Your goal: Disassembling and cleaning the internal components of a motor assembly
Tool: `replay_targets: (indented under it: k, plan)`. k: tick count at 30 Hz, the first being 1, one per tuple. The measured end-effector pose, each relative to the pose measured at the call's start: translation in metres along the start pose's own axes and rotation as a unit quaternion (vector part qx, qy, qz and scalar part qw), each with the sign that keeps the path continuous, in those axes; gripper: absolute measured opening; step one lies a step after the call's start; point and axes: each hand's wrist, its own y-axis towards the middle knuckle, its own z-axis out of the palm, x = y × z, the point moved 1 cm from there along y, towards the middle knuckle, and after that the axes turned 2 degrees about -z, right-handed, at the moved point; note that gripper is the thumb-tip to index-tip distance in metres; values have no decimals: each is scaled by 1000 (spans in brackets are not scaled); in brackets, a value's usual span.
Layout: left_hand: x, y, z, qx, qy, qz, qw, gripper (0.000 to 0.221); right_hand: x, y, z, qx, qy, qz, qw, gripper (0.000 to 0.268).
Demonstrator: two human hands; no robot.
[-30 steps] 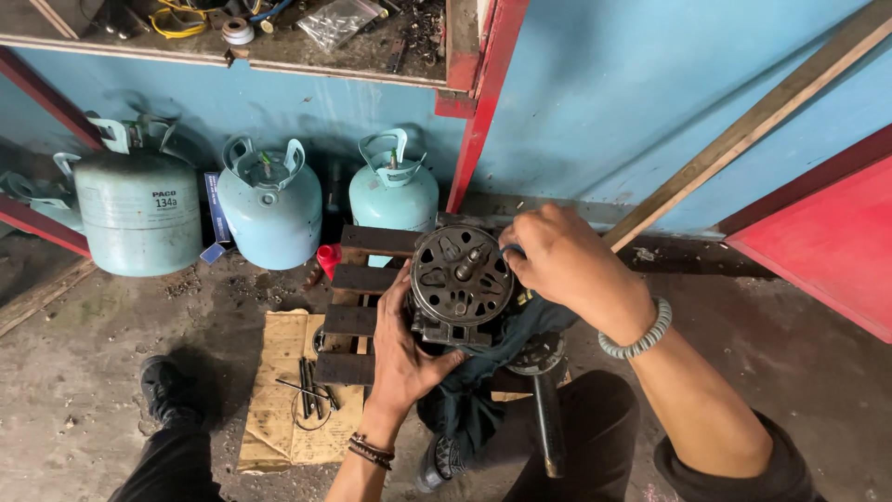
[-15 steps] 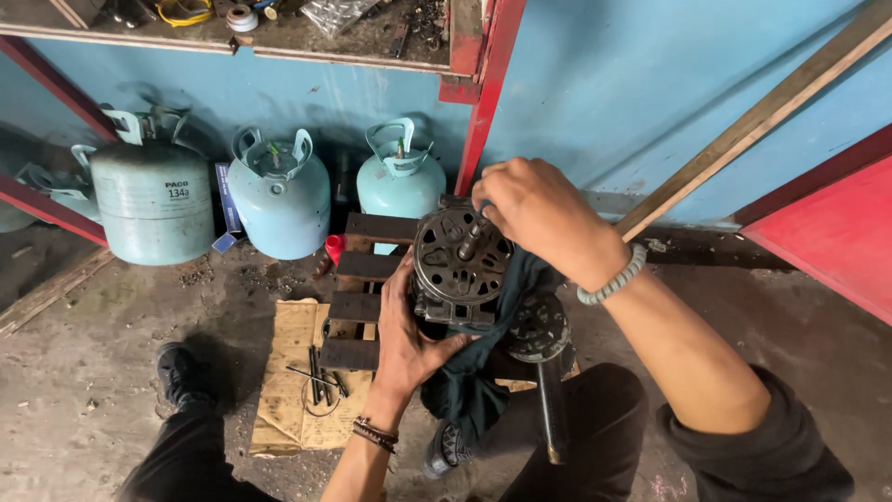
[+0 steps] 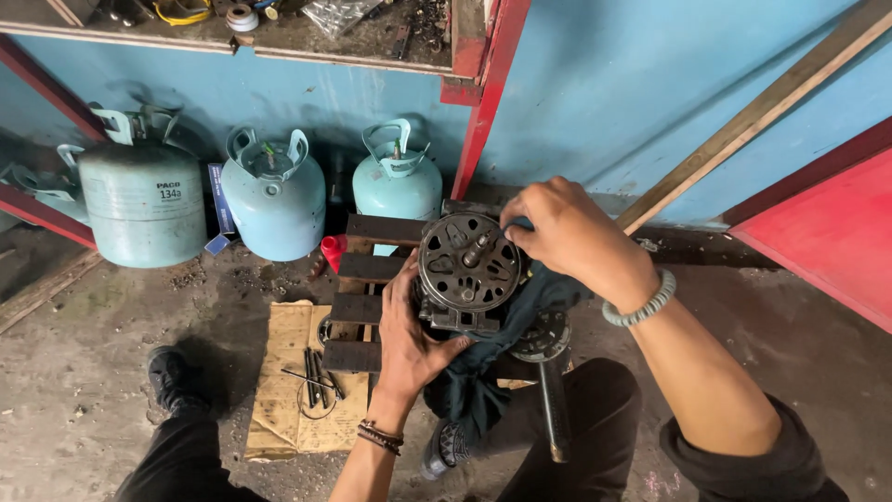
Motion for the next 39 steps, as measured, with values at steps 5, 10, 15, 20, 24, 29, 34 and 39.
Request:
replay_targets:
  k: [5,10,15,20,24,29,34,39]
  plan:
    - [4,0,0,-1,1,2,1000,112,-6,-25,8,-4,16,-5,1000,17]
    - [4,0,1,-6,10,22,1000,114,-5,-40,13,-41,2,-45,998,21]
    - [7,-4,2,-5,7,7,1000,115,-24,-41,23,-79,-94,-94,988,20]
    - [5,-1,1,-5,-2,12,1000,115,-45,-43,35,-62,-148,-120,980,22]
    - [8,-2,2,-12,2,24,1000,115,-45,-47,36,-84,-220,-193,952,18]
    - [7,-2,2,-15,2,17,1000,116,-40,-48,31,-87,-251,-241,933,18]
    - [7,-1,2,-19,2,24,1000,115,-45,-52,30,-64,-228,-266,934,18]
    - [9,-2,2,-13,7,21,1000,116,-64,-48,40,-31,-246,-294,923,22]
